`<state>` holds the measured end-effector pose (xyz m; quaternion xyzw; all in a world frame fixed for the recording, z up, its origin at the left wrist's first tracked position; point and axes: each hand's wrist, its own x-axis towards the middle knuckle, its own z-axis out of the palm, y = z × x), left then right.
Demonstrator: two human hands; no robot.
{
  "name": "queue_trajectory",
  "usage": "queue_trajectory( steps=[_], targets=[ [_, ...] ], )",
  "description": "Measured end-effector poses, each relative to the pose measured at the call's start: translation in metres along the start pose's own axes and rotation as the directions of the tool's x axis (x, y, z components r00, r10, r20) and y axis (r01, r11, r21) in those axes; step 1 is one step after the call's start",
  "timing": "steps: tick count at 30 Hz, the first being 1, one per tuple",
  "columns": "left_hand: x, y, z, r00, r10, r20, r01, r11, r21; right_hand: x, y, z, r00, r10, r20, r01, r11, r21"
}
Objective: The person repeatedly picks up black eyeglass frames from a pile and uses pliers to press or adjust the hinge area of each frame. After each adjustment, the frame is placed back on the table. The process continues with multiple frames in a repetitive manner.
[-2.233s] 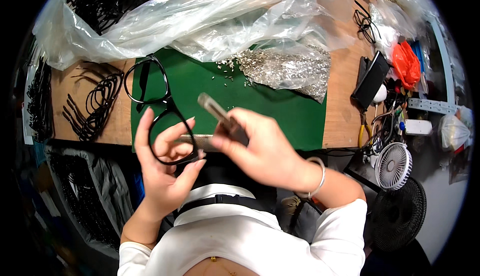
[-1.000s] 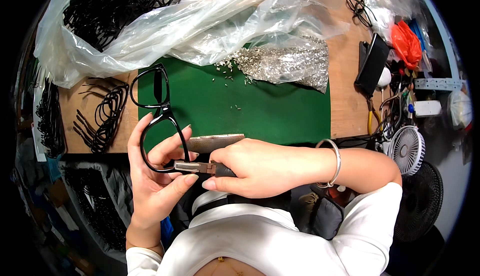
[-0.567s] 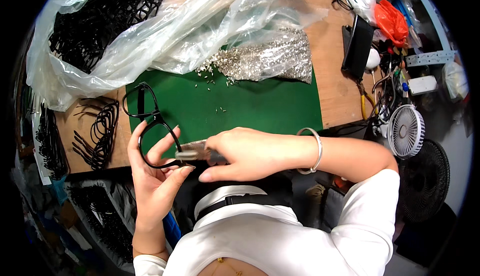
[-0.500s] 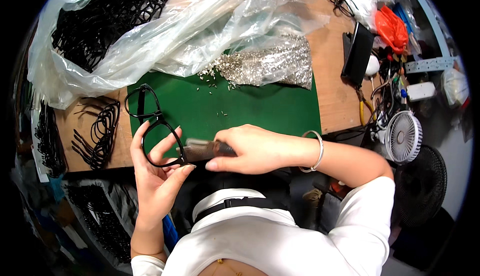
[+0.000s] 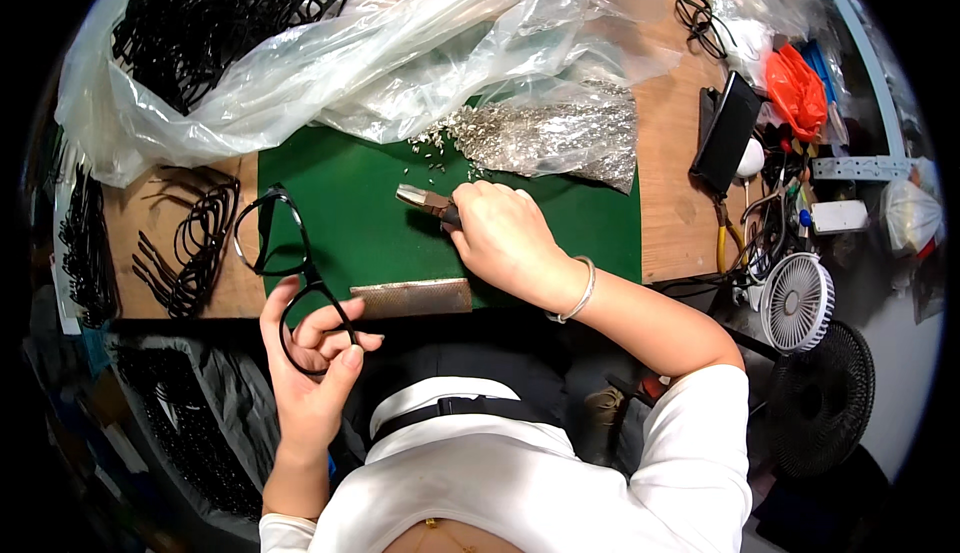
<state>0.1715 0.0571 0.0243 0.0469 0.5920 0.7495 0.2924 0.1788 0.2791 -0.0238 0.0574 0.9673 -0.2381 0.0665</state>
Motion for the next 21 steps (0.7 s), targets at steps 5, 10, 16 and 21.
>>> queue_trajectory(
  steps=[5,10,16,21],
  targets=[
    [0.001,0.002,-0.004,0.991,-0.073,0.109,0.1,0.959,-0.267,-0.002,-0.004,-0.014,0.999,0.024,0.027,-0.029,0.98,0.197],
    [0.001,-0.01,-0.008,0.955,-0.235,0.18,0.257,0.96,-0.114,-0.025,-0.043,-0.037,0.989,0.064,0.136,-0.137,0.76,0.636],
    [-0.004,-0.029,0.02,0.998,0.068,0.004,-0.068,0.993,0.096,-0.034,-0.065,0.0,0.993,0.107,0.049,-0.095,0.483,0.87],
    [-0.006,-0.03,0.022,0.996,0.09,-0.001,-0.088,0.98,0.179,-0.032,-0.072,-0.002,0.98,0.127,0.156,-0.181,0.223,0.958]
  ],
)
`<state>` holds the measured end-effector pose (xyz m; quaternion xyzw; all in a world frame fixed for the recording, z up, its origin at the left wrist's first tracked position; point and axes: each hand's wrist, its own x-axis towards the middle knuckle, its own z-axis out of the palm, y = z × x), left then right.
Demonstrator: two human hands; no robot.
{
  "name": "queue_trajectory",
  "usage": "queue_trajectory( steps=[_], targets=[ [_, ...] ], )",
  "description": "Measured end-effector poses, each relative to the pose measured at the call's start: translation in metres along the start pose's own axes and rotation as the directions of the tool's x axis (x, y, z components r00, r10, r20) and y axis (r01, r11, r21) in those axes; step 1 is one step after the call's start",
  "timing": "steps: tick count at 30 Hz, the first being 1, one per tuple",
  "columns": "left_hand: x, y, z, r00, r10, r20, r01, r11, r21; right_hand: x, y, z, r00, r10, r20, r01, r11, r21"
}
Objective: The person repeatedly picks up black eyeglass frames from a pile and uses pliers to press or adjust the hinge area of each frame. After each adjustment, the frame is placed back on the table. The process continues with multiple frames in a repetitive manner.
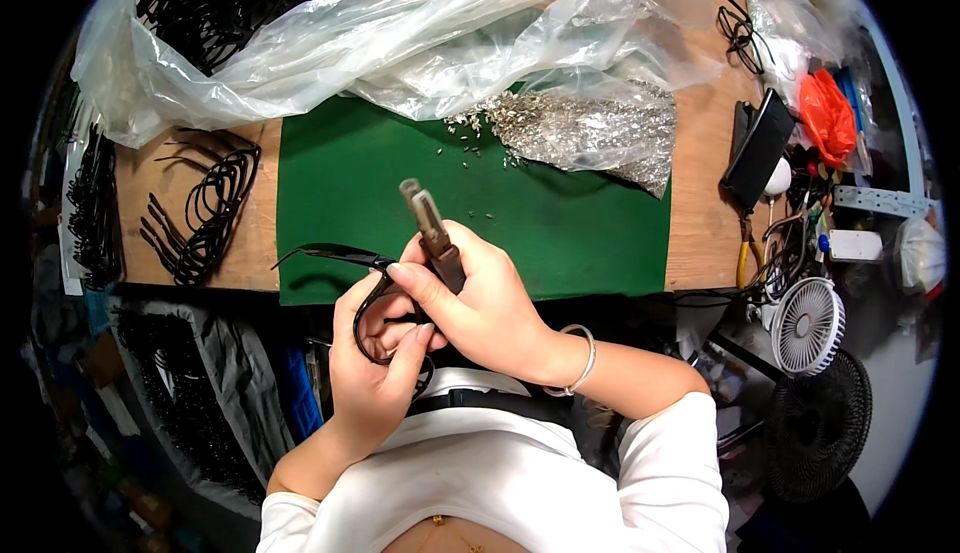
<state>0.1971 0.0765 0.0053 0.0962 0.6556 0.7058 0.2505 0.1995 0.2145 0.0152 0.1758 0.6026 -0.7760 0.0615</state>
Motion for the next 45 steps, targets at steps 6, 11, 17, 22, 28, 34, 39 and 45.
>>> queue_trajectory(
  steps=[6,11,17,22,28,34,39,45],
  targets=[
    [0.01,0.021,-0.012,0.955,-0.221,0.197,0.247,0.962,-0.118,0.008,-0.012,-0.014,0.953,0.234,0.194,-0.267,0.949,0.169],
    [0.016,0.04,-0.022,0.887,-0.359,0.292,0.44,0.848,-0.295,0.004,-0.023,-0.013,0.948,0.241,0.209,-0.273,0.951,0.145],
    [0.007,0.049,-0.027,0.886,-0.383,0.261,0.457,0.818,-0.349,-0.003,-0.021,-0.017,0.953,0.116,0.28,-0.162,0.976,0.147],
    [0.008,0.051,-0.039,0.834,-0.396,0.384,0.513,0.812,-0.278,-0.007,-0.033,-0.047,0.832,0.298,0.467,-0.009,0.851,-0.525],
    [0.005,0.052,-0.037,0.836,-0.42,0.353,0.528,0.792,-0.307,0.003,-0.052,-0.038,0.753,0.388,0.531,0.043,0.776,-0.629],
    [0.005,0.049,-0.037,0.831,-0.41,0.377,0.524,0.804,-0.28,0.008,-0.055,-0.037,0.753,0.392,0.529,0.111,0.717,-0.689],
    [0.007,0.05,-0.032,0.835,-0.425,0.35,0.517,0.823,-0.236,0.005,-0.052,-0.031,0.833,0.35,0.429,0.157,0.595,-0.789],
    [0.008,0.048,-0.03,0.844,-0.415,0.341,0.502,0.835,-0.225,0.016,-0.055,-0.048,0.733,0.405,0.547,0.132,0.704,-0.698]
  ],
)
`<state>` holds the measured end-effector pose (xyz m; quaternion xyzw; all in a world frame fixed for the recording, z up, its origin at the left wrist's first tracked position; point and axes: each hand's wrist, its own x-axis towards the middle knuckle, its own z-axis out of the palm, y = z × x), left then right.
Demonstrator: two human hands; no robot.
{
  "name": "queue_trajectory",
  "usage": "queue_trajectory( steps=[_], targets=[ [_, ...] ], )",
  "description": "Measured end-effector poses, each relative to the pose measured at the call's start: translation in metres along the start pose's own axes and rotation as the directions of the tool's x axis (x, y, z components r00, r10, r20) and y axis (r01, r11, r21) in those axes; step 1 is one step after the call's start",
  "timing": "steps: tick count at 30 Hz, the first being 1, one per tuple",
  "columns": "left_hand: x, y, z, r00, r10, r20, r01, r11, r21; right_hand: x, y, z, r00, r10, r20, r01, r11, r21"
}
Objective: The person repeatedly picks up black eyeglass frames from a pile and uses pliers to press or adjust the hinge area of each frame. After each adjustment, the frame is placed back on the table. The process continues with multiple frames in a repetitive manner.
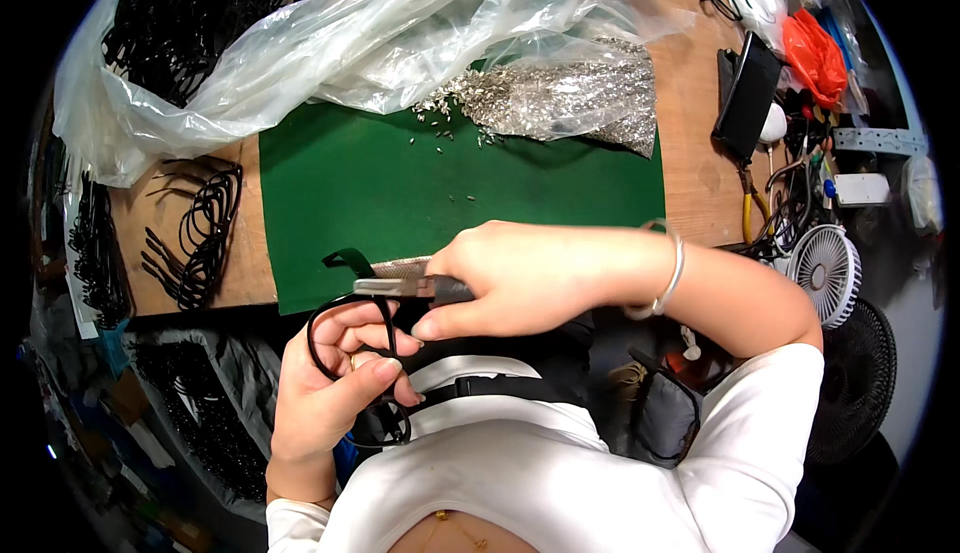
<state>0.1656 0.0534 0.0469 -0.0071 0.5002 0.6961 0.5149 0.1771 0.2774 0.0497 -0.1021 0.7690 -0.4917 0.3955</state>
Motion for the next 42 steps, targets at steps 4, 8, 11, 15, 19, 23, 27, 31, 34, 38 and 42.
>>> queue_trajectory(
  steps=[4,8,11,15,19,23,27,31,34,38,42],
  targets=[
    [0.004,0.005,0.0,1.0,0.005,-0.011,-0.006,1.0,-0.012,0.003,0.025,-0.012,0.996,0.075,-0.042,-0.076,0.997,-0.022],
    [0.008,0.013,0.001,0.995,0.096,-0.032,-0.096,0.995,0.008,0.012,0.046,0.007,0.935,0.077,-0.346,-0.098,0.994,-0.043],
    [0.019,0.028,-0.005,0.852,0.46,-0.249,-0.341,0.85,0.401,0.013,0.046,0.007,0.911,0.064,-0.408,-0.063,0.998,0.015],
    [0.08,0.038,-0.048,0.644,0.713,-0.277,-0.443,0.643,0.625,0.019,0.031,0.014,0.891,0.113,-0.44,-0.157,0.986,-0.064],
    [0.09,0.068,-0.074,0.565,0.716,-0.41,-0.381,0.667,0.64,0.019,0.024,0.017,0.888,0.214,-0.406,-0.236,0.972,-0.004],
    [0.08,0.07,-0.123,0.444,0.84,-0.312,-0.169,0.42,0.891,0.019,0.03,0.017,0.874,0.21,-0.439,-0.226,0.974,0.016],
    [0.059,0.058,-0.132,0.406,0.909,-0.098,0.513,-0.138,0.847,0.022,0.036,0.019,0.863,0.21,-0.459,-0.232,0.973,0.01],
    [0.039,0.049,-0.153,0.482,0.819,-0.311,0.64,-0.088,0.763,0.03,0.029,0.019,0.868,0.102,-0.485,-0.188,0.973,-0.131],
    [0.006,0.027,-0.158,0.56,0.812,-0.162,0.5,-0.176,0.848,0.021,0.044,0.022,0.849,0.184,-0.495,-0.223,0.975,-0.021],
    [-0.042,0.022,-0.169,0.686,0.719,-0.113,0.394,-0.237,0.888,0.028,0.047,0.024,0.818,0.255,-0.516,-0.148,0.96,0.238],
    [-0.084,0.064,-0.188,0.679,0.734,-0.004,0.223,-0.202,0.954,0.035,0.029,0.021,0.798,0.326,-0.507,-0.243,0.944,0.223]
  ],
)
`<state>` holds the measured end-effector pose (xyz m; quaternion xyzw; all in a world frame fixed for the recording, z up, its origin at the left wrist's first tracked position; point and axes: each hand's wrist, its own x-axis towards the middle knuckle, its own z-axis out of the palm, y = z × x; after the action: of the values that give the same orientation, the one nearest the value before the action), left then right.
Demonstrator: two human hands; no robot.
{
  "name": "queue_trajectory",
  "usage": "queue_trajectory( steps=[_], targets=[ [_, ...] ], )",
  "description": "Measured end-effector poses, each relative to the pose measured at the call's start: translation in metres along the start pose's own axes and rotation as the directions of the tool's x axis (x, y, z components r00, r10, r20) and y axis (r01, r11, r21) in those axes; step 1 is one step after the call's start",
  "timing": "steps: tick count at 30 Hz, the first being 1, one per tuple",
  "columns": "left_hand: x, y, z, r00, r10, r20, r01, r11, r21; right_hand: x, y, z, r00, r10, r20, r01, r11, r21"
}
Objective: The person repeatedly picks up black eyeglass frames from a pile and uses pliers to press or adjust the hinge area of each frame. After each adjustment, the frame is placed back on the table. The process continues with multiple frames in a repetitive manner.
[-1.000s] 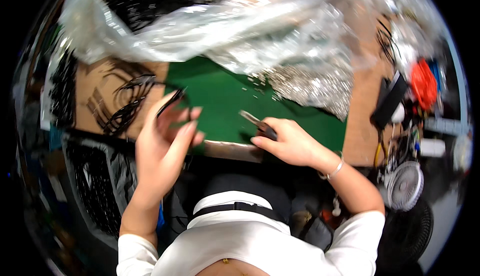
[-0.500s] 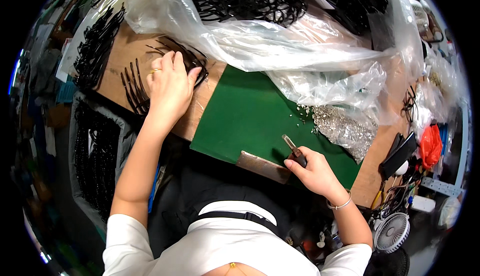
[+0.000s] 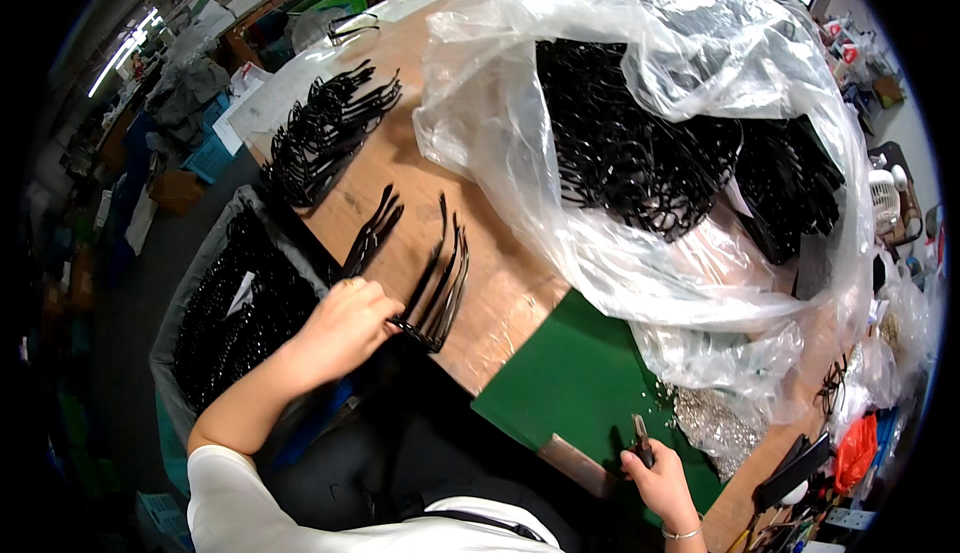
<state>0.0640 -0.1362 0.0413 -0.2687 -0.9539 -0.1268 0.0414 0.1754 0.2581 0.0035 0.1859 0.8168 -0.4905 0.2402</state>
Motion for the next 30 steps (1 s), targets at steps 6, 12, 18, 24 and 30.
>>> queue_trajectory(
  steps=[6,12,18,24,30],
  targets=[
    [0.105,-0.138,-0.031,0.912,0.116,-0.394,-0.015,0.968,0.25,-0.002,-0.032,0.014,0.982,0.095,-0.162,-0.103,0.994,-0.043],
    [0.189,-0.29,-0.032,0.87,0.085,-0.486,0.135,0.906,0.401,-0.004,-0.059,0.034,0.975,0.05,-0.218,-0.089,0.981,-0.171],
    [0.245,-0.293,-0.03,0.637,-0.759,0.133,0.569,0.58,0.583,-0.001,-0.055,0.04,0.942,-0.019,-0.335,-0.114,0.921,-0.372],
    [0.219,-0.264,-0.013,0.858,-0.489,0.155,0.251,0.664,0.705,0.006,-0.025,0.029,0.935,-0.139,-0.325,-0.03,0.884,-0.466],
    [0.155,-0.044,0.015,0.962,0.271,0.043,-0.258,0.947,-0.192,0.003,-0.005,0.013,0.925,-0.08,-0.371,-0.037,0.953,-0.299]
  ],
)
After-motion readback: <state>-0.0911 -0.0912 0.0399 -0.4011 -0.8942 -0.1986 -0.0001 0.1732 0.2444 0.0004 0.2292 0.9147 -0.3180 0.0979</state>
